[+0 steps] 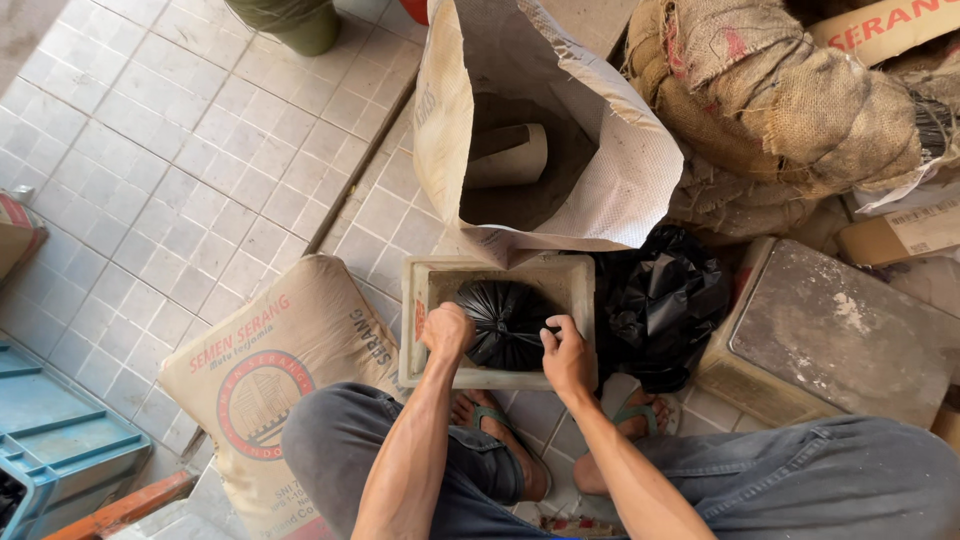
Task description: The person scoops grey powder from a large white sack into a plastic container and transfers it into a black plastic bag, then ties the bag closed.
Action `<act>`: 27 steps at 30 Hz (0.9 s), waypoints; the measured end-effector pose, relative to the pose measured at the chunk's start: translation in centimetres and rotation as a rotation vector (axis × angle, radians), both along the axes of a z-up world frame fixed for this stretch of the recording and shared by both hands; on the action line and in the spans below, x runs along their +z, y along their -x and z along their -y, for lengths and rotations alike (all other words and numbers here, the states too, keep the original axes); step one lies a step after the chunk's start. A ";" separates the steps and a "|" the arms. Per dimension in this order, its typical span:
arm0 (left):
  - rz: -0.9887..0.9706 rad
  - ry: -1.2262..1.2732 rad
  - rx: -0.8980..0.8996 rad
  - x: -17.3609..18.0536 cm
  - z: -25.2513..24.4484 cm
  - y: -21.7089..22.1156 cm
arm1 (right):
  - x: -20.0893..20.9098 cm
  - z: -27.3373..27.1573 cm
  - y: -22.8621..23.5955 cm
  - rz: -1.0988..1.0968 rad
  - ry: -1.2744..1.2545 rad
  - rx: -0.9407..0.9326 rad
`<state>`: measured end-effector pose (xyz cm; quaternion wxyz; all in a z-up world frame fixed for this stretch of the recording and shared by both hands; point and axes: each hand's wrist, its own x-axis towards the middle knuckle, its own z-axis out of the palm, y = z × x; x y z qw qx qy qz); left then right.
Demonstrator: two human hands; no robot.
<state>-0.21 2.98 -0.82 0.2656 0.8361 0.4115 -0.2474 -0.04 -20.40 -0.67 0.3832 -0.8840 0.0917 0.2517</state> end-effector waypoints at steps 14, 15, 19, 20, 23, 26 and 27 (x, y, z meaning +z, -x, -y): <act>0.016 -0.201 0.144 -1.5 -1.7 -0.5 | -2.1 0.9 0.5 0.277 0.175 0.126; 0.038 -0.208 0.117 -1.6 -2.0 -0.6 | -2.2 0.7 0.2 0.263 0.146 0.079; 0.272 0.024 0.106 3.1 -0.2 -1.4 | -2.8 1.3 -0.4 0.233 -0.023 -0.082; 0.344 0.217 0.071 3.0 0.4 -1.6 | -2.9 1.1 -0.8 0.177 -0.232 -0.167; 0.388 0.498 -0.037 3.0 3.3 -1.3 | -1.9 -0.5 -0.3 0.038 -0.571 -0.291; 0.337 0.547 -0.206 6.3 4.7 -1.1 | -0.2 -2.6 0.0 -0.080 -0.744 -0.295; 0.295 0.517 -0.301 7.9 5.1 -0.8 | 0.3 -3.1 0.3 -0.134 -0.777 -0.268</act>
